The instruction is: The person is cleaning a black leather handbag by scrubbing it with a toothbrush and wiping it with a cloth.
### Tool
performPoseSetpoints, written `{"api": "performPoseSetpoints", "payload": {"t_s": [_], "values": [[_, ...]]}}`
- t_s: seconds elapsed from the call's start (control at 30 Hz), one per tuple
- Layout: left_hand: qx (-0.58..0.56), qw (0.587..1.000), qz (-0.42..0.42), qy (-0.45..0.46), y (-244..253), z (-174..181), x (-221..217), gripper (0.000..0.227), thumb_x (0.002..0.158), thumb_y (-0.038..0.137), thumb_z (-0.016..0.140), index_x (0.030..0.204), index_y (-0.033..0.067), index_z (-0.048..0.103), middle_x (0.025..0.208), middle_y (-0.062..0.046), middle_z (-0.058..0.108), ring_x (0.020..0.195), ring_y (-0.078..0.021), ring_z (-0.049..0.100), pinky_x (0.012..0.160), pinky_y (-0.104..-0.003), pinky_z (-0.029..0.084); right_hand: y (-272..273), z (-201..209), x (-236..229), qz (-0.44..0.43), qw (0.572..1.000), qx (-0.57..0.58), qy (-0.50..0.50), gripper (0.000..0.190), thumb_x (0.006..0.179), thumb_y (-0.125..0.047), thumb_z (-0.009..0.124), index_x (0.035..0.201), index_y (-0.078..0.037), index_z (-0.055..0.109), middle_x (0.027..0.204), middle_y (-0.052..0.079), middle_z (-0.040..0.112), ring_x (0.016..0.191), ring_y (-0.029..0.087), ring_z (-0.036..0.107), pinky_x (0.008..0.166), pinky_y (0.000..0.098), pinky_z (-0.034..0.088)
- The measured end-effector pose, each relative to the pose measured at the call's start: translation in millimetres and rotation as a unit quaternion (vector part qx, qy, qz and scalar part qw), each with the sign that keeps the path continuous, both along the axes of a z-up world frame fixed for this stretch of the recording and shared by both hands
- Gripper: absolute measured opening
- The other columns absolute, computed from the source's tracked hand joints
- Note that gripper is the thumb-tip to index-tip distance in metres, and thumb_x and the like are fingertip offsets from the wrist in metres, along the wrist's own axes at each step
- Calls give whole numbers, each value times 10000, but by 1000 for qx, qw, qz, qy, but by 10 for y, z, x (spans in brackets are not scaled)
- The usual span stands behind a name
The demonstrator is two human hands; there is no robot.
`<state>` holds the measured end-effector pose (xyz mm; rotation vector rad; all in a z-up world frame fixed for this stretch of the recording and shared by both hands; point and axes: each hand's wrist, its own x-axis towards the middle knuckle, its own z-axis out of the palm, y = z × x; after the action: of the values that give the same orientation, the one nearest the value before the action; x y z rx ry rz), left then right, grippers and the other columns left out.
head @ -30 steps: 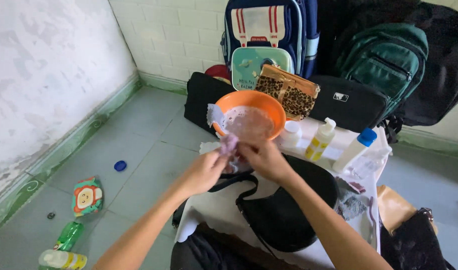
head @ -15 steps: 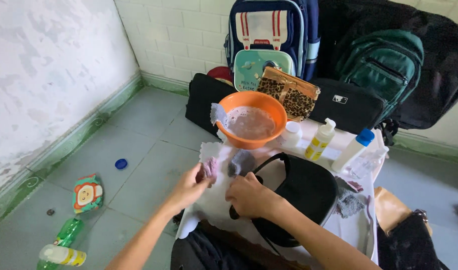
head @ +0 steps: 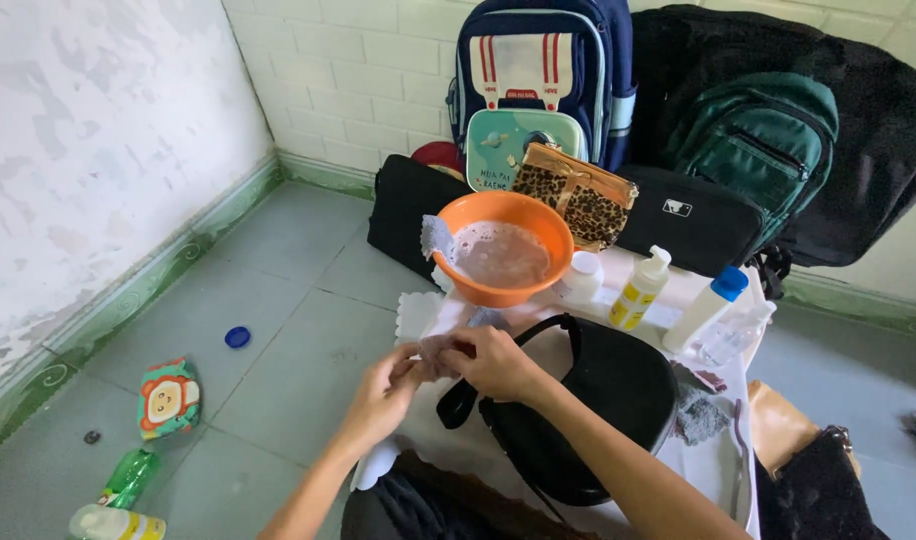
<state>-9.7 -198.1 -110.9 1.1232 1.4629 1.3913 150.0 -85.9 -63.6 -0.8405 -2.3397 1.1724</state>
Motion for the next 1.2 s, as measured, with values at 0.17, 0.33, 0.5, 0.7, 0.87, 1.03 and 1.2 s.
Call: {"api": "performPoseSetpoints", "payload": {"t_s": [0.17, 0.33, 0.5, 0.7, 0.87, 1.03, 1.2], "values": [[10, 994, 10, -111, 4, -184, -55, 426, 914, 1, 561, 1328, 19, 657, 1070, -112, 736, 952, -183, 690, 864, -292, 557, -36, -1, -102, 1, 993, -110, -37, 594, 938, -108, 558, 1510, 1, 444, 762, 67, 674, 578, 141, 581, 523, 262, 483], [48, 997, 34, -55, 47, -343, -52, 298, 884, -24, 605, 1159, 24, 711, 809, -60, 725, 662, -128, 623, 589, -235, 457, 17, 111, -219, -92, 980, -169, -50, 395, 953, -229, 567, 1275, -8, 625, 902, 93, 726, 762, 149, 667, 682, 265, 541], [-96, 995, -11, 20, -48, -73, -30, 348, 905, 104, 412, 1008, 2, 728, 801, -117, 816, 633, -188, 684, 610, -286, 537, 195, -50, -296, -150, 956, -241, 71, 284, 1011, -203, 576, 840, 21, 615, 650, 106, 586, 527, 163, 499, 470, 277, 408], [-183, 975, -41, 116, 89, -329, -125, 284, 888, 207, 516, 1069, 37, 652, 799, -69, 690, 629, -166, 584, 588, -293, 488, 132, -136, -240, -167, 982, -85, -30, 270, 944, -263, 602, 933, -13, 704, 765, 73, 747, 714, 171, 684, 715, 277, 558], [-181, 932, -45, 312, 112, -495, -136, 589, 932, 369, 509, 1430, 114, 325, 1020, -230, 749, 847, -440, 748, 731, -537, 551, -54, 87, 68, -123, 991, -23, -44, 201, 885, -174, 638, 972, -47, 768, 756, 24, 744, 643, 144, 634, 645, 280, 547], [-268, 846, -22, 460, 5, -21, -99, 796, 896, 752, 368, 1432, 167, 419, 955, -163, 761, 839, -387, 752, 731, -485, 564, -414, 421, 664, -83, 997, 3, 6, 199, 892, -122, 641, 1030, -57, 768, 805, 28, 762, 609, 124, 602, 590, 269, 537], [-67, 820, 63, 565, 130, 192, 108, 594, 903, 438, 635, 1374, 93, 526, 874, -216, 725, 839, -442, 684, 788, -512, 559, -727, 401, 1381, -156, 984, -2, 87, 195, 876, -101, 681, 1019, -37, 797, 752, -5, 782, 560, 83, 574, 517, 226, 502]]}}
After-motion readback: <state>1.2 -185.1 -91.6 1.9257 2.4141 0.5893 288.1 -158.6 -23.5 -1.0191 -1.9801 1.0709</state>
